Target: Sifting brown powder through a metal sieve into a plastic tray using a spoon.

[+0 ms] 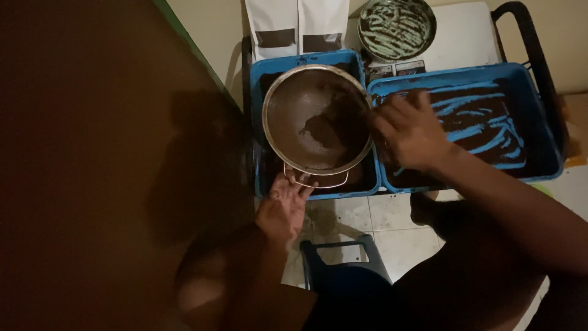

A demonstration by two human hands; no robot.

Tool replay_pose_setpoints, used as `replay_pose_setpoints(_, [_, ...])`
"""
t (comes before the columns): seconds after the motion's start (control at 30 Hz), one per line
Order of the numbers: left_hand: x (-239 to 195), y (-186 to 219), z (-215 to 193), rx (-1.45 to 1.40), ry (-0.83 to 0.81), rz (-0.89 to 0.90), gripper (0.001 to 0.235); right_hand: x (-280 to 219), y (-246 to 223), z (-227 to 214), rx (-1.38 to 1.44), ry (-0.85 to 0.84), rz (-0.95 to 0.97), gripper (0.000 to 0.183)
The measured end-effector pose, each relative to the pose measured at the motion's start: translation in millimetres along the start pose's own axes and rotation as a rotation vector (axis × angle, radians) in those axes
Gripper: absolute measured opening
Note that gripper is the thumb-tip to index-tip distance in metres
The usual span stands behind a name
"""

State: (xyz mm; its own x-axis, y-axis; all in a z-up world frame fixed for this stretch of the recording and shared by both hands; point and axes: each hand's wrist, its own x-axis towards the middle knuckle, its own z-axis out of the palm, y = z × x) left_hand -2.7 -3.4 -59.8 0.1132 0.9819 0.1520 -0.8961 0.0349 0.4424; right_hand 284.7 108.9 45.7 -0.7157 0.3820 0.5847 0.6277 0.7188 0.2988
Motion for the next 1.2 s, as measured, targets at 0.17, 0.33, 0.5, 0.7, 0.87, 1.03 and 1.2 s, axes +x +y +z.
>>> replay_pose_setpoints(0.17, [-1,-2,-10,-0.072,0.017,0.003,0.029,15,-17,-16,0.288,0.060,0.000,0.015])
replay_pose_setpoints(0.33, [-2,3,0,-0.067,-0.003,0.004,0.028,21,-8,-17,0.272,0.130,-0.034,0.029])
replay_pose_setpoints(0.5, [-3,-1,-12,-0.117,0.021,0.005,0.031,26,-9,-25,0.298,0.146,-0.034,0.031])
replay_pose_setpoints(0.7, [-4,3,-15,-0.145,-0.010,0.005,0.026,19,9,-18,0.619,0.148,0.116,0.031])
replay_pose_setpoints(0.87, [-4,7,-19,-0.135,-0.003,0.005,0.034,8,39,-51,0.907,-0.023,0.165,0.019])
replay_pose_setpoints(1.03, [-3,9,-13,-0.110,-0.029,-0.020,0.031,-3,46,-44,0.854,-0.267,0.231,0.024])
replay_pose_setpoints(1.2, [-2,-1,-36,-0.192,-0.146,-0.116,0.045,7,41,-22,0.826,0.094,0.065,0.023])
